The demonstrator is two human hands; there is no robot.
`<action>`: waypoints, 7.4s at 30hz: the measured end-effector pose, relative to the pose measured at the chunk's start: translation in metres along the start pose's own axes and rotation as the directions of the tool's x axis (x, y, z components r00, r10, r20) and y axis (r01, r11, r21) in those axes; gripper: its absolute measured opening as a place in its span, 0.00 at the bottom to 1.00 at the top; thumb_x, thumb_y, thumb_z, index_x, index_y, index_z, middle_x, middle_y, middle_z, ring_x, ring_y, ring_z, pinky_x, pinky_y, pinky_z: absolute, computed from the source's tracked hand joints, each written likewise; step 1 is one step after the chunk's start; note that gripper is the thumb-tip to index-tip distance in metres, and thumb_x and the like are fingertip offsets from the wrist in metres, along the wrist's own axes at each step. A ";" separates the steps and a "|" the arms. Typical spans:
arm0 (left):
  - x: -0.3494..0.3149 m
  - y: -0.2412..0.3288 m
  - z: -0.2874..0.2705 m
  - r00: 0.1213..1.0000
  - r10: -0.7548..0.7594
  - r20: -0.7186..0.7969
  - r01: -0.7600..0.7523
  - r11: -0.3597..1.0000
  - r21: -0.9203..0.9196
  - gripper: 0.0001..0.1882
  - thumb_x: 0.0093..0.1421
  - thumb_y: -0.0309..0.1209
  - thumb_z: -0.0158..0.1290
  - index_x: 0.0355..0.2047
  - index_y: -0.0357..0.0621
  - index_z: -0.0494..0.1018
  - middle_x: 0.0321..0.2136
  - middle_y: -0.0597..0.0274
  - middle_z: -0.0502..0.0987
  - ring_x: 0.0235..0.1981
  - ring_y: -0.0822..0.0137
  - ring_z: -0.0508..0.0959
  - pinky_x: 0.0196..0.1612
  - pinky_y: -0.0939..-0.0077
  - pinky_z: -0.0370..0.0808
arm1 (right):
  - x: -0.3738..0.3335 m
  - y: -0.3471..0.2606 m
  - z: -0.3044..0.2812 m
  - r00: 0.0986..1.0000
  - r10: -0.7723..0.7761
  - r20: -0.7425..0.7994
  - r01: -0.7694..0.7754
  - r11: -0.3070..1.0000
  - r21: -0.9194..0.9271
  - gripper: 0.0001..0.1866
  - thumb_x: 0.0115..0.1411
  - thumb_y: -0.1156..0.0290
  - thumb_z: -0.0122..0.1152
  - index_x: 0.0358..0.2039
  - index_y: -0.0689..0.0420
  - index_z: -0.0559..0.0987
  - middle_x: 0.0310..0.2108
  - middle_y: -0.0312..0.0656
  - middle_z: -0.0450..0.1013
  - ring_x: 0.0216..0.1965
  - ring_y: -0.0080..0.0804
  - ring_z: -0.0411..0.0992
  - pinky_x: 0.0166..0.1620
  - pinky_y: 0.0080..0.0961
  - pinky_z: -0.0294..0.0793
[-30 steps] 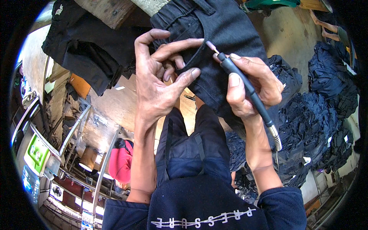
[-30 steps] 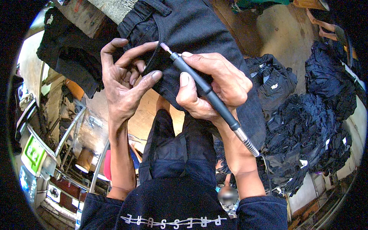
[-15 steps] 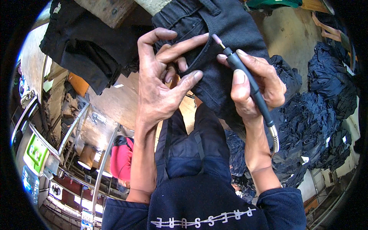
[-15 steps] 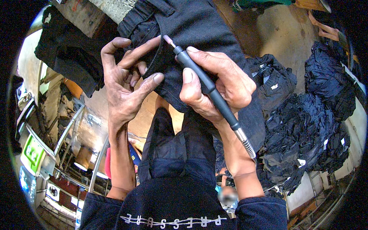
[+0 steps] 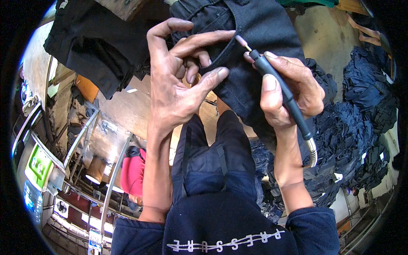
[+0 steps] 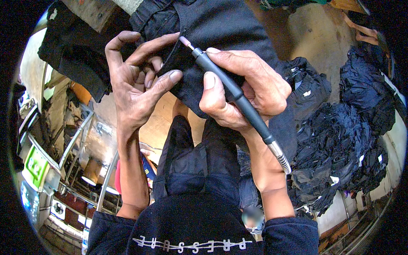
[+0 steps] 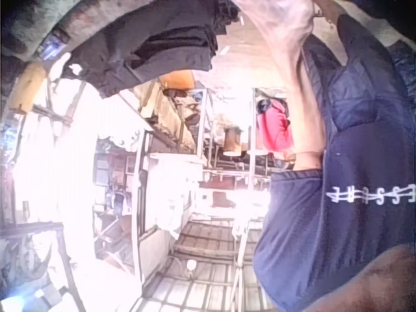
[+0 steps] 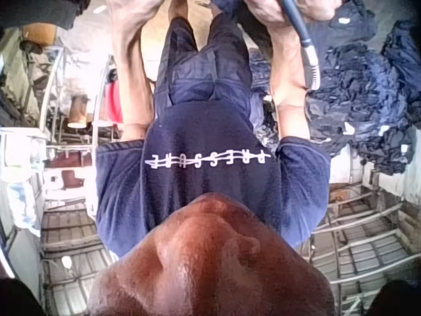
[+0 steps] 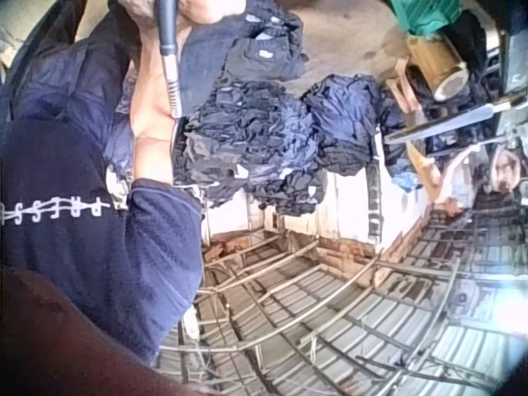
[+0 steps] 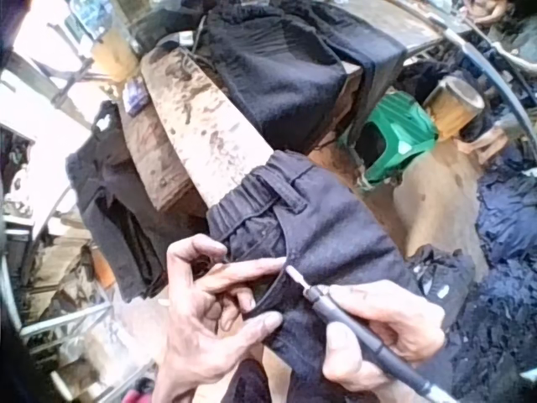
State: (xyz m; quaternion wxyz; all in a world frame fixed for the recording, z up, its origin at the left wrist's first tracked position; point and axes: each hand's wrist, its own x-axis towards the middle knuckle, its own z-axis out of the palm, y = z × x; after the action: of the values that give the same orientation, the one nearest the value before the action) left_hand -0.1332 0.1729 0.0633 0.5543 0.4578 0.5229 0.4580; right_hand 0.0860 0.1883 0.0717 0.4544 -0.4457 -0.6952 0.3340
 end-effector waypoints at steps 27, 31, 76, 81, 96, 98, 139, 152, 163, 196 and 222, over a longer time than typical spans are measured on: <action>0.000 -0.010 -0.004 0.994 0.105 0.026 -0.106 0.994 0.015 0.43 0.58 0.16 0.72 0.63 0.45 0.54 0.50 0.49 0.83 0.35 0.81 0.76 0.32 0.90 0.69 | 0.004 -0.002 -0.002 0.980 -0.165 0.109 0.166 0.986 0.001 0.14 0.53 0.83 0.60 0.40 0.74 0.84 0.37 0.60 0.86 0.41 0.49 0.88 0.52 0.41 0.88; -0.001 -0.006 -0.005 0.995 0.092 0.030 -0.094 0.994 0.054 0.42 0.58 0.15 0.71 0.63 0.45 0.54 0.50 0.50 0.83 0.33 0.81 0.75 0.31 0.91 0.69 | 0.006 -0.004 0.000 0.977 -0.176 0.118 0.178 0.984 -0.006 0.14 0.51 0.83 0.62 0.39 0.74 0.85 0.37 0.59 0.86 0.41 0.49 0.88 0.52 0.40 0.88; -0.059 -0.067 0.097 0.921 0.040 -0.388 0.016 0.990 0.140 0.49 0.61 0.38 0.76 0.68 0.25 0.56 0.60 0.38 0.75 0.58 0.54 0.78 0.67 0.64 0.73 | -0.163 -0.014 -0.104 0.939 0.317 -0.133 -0.296 0.942 0.157 0.17 0.73 0.68 0.62 0.57 0.63 0.76 0.49 0.53 0.85 0.51 0.36 0.85 0.58 0.33 0.82; -0.011 -0.011 0.086 0.854 0.251 -0.456 0.029 0.852 0.523 0.52 0.70 0.44 0.65 0.78 0.29 0.46 0.71 0.32 0.64 0.70 0.44 0.68 0.77 0.61 0.59 | -0.131 -0.020 -0.104 0.958 0.271 -0.095 -0.245 0.943 0.226 0.17 0.71 0.66 0.65 0.55 0.63 0.78 0.42 0.49 0.87 0.45 0.30 0.86 0.51 0.27 0.84; -0.177 -0.028 0.228 0.935 -0.264 -0.237 0.233 0.961 -0.151 0.34 0.57 0.34 0.78 0.59 0.35 0.74 0.48 0.51 0.84 0.47 0.61 0.85 0.53 0.66 0.82 | -0.208 -0.012 -0.164 0.979 -0.078 -0.187 0.063 0.994 -0.086 0.12 0.56 0.77 0.69 0.40 0.67 0.86 0.39 0.54 0.86 0.43 0.49 0.88 0.55 0.43 0.87; -0.174 -0.024 0.227 0.890 -0.354 -0.288 0.387 0.920 0.063 0.31 0.57 0.31 0.77 0.56 0.33 0.77 0.48 0.51 0.85 0.46 0.62 0.86 0.50 0.69 0.83 | -0.205 -0.012 -0.166 0.978 -0.064 -0.197 0.048 0.995 -0.089 0.12 0.54 0.79 0.69 0.40 0.67 0.86 0.40 0.54 0.86 0.43 0.48 0.88 0.54 0.39 0.87; -0.188 -0.068 0.185 0.958 -0.220 -0.183 0.201 0.973 -0.118 0.15 0.54 0.24 0.78 0.36 0.37 0.82 0.28 0.66 0.84 0.29 0.80 0.81 0.34 0.86 0.77 | -0.218 -0.018 -0.155 0.995 -0.094 0.020 0.096 0.985 -0.143 0.14 0.47 0.82 0.68 0.37 0.67 0.87 0.36 0.51 0.86 0.46 0.50 0.88 0.55 0.48 0.88; -0.187 -0.068 0.188 0.954 -0.218 -0.205 0.182 0.966 -0.181 0.15 0.56 0.23 0.77 0.37 0.36 0.81 0.29 0.62 0.85 0.31 0.76 0.85 0.37 0.84 0.81 | -0.222 -0.010 -0.155 0.993 -0.083 -0.089 0.070 0.987 -0.146 0.15 0.48 0.80 0.67 0.38 0.68 0.87 0.37 0.55 0.86 0.46 0.51 0.88 0.57 0.49 0.87; -0.187 -0.074 0.189 0.948 -0.233 -0.216 0.192 0.962 -0.194 0.18 0.55 0.24 0.78 0.38 0.38 0.78 0.29 0.64 0.83 0.32 0.78 0.82 0.39 0.84 0.80 | -0.225 -0.012 -0.156 0.996 -0.079 -0.042 0.071 0.983 -0.171 0.15 0.58 0.76 0.65 0.44 0.71 0.86 0.42 0.65 0.85 0.50 0.57 0.86 0.59 0.55 0.84; -0.182 -0.098 0.177 0.961 -0.221 -0.168 0.190 0.964 -0.184 0.12 0.54 0.21 0.75 0.34 0.37 0.82 0.28 0.59 0.87 0.30 0.73 0.86 0.34 0.81 0.82 | -0.222 -0.013 -0.155 0.994 -0.104 0.027 0.106 0.989 -0.106 0.14 0.51 0.80 0.67 0.39 0.67 0.88 0.36 0.52 0.85 0.45 0.52 0.88 0.55 0.49 0.88; -0.179 -0.132 0.171 0.959 -0.258 -0.116 0.213 0.928 -0.306 0.17 0.55 0.14 0.68 0.46 0.32 0.84 0.34 0.57 0.88 0.34 0.68 0.88 0.44 0.74 0.87 | -0.218 -0.005 -0.160 0.992 -0.125 0.008 0.125 0.984 -0.124 0.12 0.55 0.77 0.66 0.40 0.68 0.87 0.35 0.53 0.84 0.44 0.54 0.88 0.55 0.51 0.88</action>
State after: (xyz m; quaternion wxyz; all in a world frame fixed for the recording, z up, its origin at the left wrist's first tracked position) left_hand 0.0352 -0.0298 -0.0326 0.6245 0.2683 0.5423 0.4939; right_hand 0.2743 -0.0053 0.0617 0.4459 -0.4287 -0.7412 0.2608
